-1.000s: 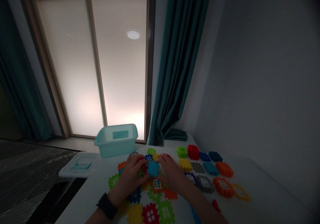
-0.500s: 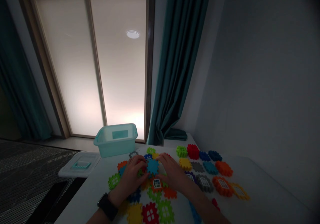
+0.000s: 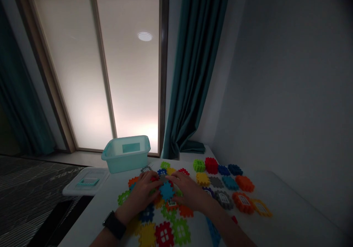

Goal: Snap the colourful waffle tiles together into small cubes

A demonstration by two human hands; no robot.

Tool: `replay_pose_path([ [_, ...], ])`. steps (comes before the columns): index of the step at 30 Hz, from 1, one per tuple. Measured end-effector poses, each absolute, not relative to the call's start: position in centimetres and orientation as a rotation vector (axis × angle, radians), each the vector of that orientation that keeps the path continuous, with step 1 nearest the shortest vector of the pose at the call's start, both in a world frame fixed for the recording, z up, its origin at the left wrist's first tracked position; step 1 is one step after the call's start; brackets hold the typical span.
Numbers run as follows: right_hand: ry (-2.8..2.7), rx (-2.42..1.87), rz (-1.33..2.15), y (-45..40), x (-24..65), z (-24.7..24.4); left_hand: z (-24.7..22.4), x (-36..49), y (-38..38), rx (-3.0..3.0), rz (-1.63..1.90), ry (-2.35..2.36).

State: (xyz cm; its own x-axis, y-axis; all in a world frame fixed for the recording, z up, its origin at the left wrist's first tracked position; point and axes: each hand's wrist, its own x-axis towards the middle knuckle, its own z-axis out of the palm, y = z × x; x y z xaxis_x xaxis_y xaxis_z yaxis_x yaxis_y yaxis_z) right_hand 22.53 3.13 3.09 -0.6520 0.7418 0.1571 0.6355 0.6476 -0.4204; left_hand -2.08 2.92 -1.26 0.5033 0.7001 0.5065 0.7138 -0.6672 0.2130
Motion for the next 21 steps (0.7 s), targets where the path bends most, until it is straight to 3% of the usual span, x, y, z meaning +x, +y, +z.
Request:
replay_pose_path([
  [21,-2.449,-1.080,0.357,2.97,21.80,2.70,-1.06,-1.73,2.61,-2.628,-1.048,-1.256],
])
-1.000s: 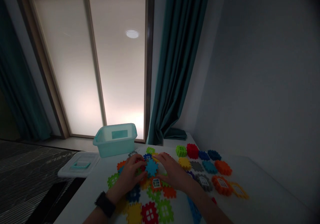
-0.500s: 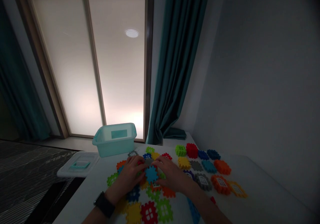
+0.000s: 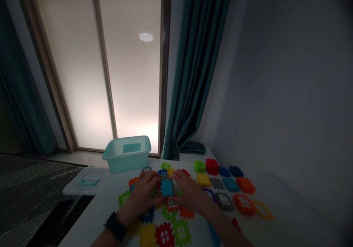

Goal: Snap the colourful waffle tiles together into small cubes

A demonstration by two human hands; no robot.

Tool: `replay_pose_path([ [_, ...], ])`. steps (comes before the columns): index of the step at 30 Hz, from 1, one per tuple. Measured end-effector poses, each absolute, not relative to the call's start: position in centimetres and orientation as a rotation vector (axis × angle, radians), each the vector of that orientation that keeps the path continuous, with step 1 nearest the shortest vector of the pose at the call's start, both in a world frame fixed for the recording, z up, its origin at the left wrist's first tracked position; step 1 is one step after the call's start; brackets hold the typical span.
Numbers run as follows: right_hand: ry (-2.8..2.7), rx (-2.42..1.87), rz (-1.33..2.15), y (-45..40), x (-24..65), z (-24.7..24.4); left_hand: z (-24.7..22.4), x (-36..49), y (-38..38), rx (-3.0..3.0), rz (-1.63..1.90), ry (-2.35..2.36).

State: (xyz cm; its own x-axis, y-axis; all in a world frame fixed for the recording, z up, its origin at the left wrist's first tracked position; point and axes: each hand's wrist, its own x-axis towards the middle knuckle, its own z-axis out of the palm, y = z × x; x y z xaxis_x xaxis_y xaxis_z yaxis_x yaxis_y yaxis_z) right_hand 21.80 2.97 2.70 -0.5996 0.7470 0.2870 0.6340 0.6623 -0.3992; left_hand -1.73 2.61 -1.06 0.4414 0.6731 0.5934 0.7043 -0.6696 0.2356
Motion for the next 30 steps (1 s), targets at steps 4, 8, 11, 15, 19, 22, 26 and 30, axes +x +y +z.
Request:
replay_pose_path([
  [4,-2.469,-1.056,0.367,3.0,22.0,2.8,-0.8,-1.8,2.4,-2.625,-1.032,-1.238],
  [8,-2.464,-1.064,0.355,2.9,22.1,3.2,-0.7,-1.8,2.4,-2.639,-1.030,-1.252],
  [11,-2.438,-1.087,0.325,2.9,22.0,3.2,-0.8,-1.8,2.5,-2.632,-1.056,-1.265],
  [15,-2.405,-1.132,0.293,3.0,21.7,2.7,-0.9,-1.7,2.6,-2.639,-1.061,-1.220],
  [19,-2.413,-1.163,0.248,3.2,21.7,2.3,-1.1,-1.9,2.9,-2.598,-1.046,-1.218],
  [22,-2.445,-1.150,0.244,3.3,21.9,2.4,-1.2,-2.3,3.3,-2.570,-1.010,-1.207],
  [26,-2.485,-1.075,0.328,3.2,22.1,2.5,-1.3,-2.6,3.4,-2.597,-0.941,-1.169],
  [30,-2.518,-1.032,0.353,3.2,22.0,2.2,-1.2,-2.5,3.2,-2.627,-0.896,-1.154],
])
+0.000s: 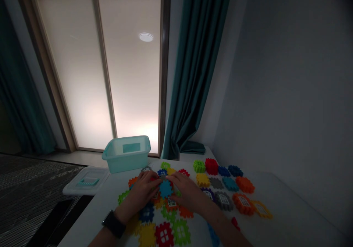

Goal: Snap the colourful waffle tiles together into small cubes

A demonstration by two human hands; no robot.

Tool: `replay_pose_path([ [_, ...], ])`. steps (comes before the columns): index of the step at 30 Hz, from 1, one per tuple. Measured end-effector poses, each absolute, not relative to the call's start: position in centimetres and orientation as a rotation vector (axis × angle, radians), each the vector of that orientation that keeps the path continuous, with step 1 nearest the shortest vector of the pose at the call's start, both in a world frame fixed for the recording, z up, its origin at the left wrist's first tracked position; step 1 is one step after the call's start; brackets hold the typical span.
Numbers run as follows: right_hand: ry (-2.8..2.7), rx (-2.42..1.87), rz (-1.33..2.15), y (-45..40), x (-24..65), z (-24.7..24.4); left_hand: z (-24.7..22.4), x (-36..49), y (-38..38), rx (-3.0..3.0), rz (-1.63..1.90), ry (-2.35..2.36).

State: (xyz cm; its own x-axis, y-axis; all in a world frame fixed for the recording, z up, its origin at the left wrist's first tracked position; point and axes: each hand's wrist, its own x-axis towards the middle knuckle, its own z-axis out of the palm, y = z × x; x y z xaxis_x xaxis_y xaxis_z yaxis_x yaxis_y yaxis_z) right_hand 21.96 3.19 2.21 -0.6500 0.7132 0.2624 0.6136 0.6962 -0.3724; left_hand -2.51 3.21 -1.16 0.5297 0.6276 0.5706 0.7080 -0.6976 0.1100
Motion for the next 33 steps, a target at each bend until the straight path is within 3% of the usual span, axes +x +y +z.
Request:
replay_pose_path([
  [21,-2.417,-1.006,0.202,3.4,21.7,1.7,-0.5,-2.4,2.7,-2.618,-1.060,-1.220],
  [33,-2.351,-0.709,0.093,4.1,22.1,2.3,-0.2,-2.1,2.5,-2.928,-1.446,-1.384],
])
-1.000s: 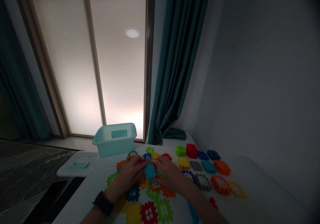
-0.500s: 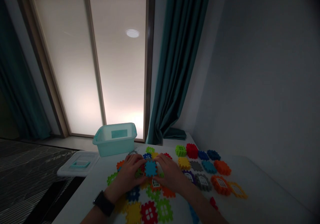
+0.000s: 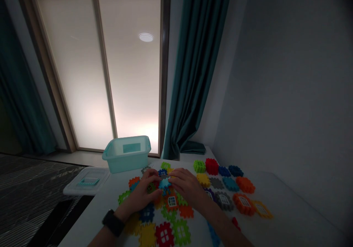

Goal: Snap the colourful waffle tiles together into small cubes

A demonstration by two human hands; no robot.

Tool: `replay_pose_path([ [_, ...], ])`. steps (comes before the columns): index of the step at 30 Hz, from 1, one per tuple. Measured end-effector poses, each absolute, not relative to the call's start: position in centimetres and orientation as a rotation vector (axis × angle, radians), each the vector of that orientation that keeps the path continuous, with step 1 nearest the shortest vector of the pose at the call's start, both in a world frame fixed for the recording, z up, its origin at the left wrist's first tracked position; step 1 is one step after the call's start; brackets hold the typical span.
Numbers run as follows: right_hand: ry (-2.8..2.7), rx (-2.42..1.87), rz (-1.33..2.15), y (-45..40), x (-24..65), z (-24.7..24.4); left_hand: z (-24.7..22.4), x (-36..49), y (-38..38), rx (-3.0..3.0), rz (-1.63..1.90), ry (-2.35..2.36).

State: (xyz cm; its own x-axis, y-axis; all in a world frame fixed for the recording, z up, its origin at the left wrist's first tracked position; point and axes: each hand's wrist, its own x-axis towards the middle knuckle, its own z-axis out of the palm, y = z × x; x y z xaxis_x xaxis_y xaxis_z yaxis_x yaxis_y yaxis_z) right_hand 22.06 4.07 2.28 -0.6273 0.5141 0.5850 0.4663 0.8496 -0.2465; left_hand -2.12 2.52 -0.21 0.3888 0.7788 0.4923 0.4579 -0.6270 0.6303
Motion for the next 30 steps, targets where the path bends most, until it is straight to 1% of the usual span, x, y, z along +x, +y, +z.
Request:
replay_pose_path([
  [4,-2.207,-0.948,0.306,3.8,21.5,2.5,0.0,-1.8,2.6,2.172,1.104,1.044],
  [7,-2.024,-1.115,0.574,3.8,21.1,2.4,-0.3,-1.7,2.5,2.218,1.139,1.111],
  [10,-1.869,-1.120,0.836,4.2,20.9,2.2,-0.8,-1.7,2.5,2.356,1.184,1.194],
  [13,-1.783,-1.101,0.990,4.5,20.9,1.9,-1.3,-1.8,2.6,2.489,1.197,1.229],
  [19,-1.735,-1.078,1.101,4.5,20.8,1.7,-1.3,-2.0,2.8,2.534,1.184,1.222],
  [30,-1.748,-1.109,1.101,4.6,20.8,1.4,-1.2,-1.9,2.6,2.536,1.168,1.210],
])
